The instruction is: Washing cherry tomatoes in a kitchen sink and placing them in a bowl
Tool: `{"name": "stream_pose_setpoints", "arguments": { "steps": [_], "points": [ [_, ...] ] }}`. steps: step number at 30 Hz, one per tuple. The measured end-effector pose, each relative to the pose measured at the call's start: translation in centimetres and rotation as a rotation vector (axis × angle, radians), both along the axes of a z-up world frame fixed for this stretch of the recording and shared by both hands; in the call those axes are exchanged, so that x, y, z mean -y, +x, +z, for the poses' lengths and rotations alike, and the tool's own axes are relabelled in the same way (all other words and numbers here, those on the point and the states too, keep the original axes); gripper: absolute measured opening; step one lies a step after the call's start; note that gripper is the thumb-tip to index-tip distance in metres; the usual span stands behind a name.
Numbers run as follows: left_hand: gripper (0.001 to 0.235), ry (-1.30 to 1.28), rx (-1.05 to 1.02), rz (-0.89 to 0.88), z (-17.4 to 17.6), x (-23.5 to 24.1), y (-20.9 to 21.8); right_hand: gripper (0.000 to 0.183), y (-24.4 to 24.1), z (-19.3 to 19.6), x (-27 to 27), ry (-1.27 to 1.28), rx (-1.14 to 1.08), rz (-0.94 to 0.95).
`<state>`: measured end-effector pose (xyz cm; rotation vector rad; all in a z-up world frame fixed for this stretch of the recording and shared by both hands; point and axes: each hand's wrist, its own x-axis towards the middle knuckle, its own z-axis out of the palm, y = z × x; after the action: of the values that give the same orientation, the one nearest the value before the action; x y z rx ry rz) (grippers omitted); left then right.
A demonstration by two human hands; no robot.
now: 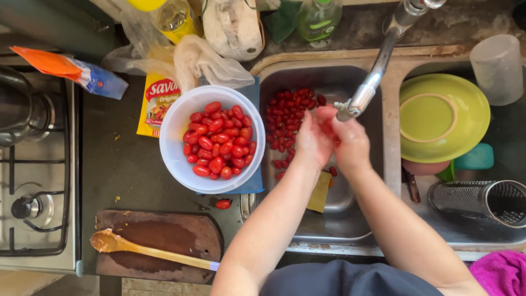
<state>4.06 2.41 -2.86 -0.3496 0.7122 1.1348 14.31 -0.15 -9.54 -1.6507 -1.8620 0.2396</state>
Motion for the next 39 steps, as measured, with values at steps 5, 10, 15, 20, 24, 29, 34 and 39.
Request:
{"name": "stream_pose_setpoints", "arguments": {
  "steps": [5, 10, 15, 20, 24, 29, 34, 39],
  "points": [
    [0.045, 0.047, -0.38, -0.097, 2.2, 1.4, -0.3, 0.043, -4.5, 10.7, -0.5, -0.064, -0.564, 0.321],
    [0.04, 0.056, -0.153, -0.188, -0.1, 1.9, 0.5, 0.033, -2.2, 5.0, -2.7, 0.053, -0.185, 0.079],
    [0.038, 0.078, -0.132, -0.138, -1.0, 1.7, -0.3, 0.035, -3.4, 8.9, -1.3, 0.112, -0.038, 0.148],
    [0.035, 0.087, -0.337, -0.186, -0.3, 1.3, -0.2, 0.012, -2.9, 8.9, -2.0, 0.175, 0.06, -0.101],
    [0.047, 0.079, -0.543, -0.324, 1.4, 1.1, -0.7, 0.037, -3.2, 5.5, -3.1, -0.764, -0.706, -0.487],
    [0.051, 0.141, -0.769, -0.412, 1.5, 1.1, -0.5, 0.03, -2.6, 4.6, -2.5, -0.711, -1.079, -0.526],
    [0.052, 0.207, -0.78, -0.579, 1.1, 1.0, -1.0, 0.025, -1.9, 4.3, -2.0, -0.64, -1.414, -0.547],
    [0.059, 0.199, -0.535, -0.68, 4.2, 0.5, -4.0, 0.02, -1.9, 6.6, -2.0, -0.549, -1.747, -0.554]
  ]
}}
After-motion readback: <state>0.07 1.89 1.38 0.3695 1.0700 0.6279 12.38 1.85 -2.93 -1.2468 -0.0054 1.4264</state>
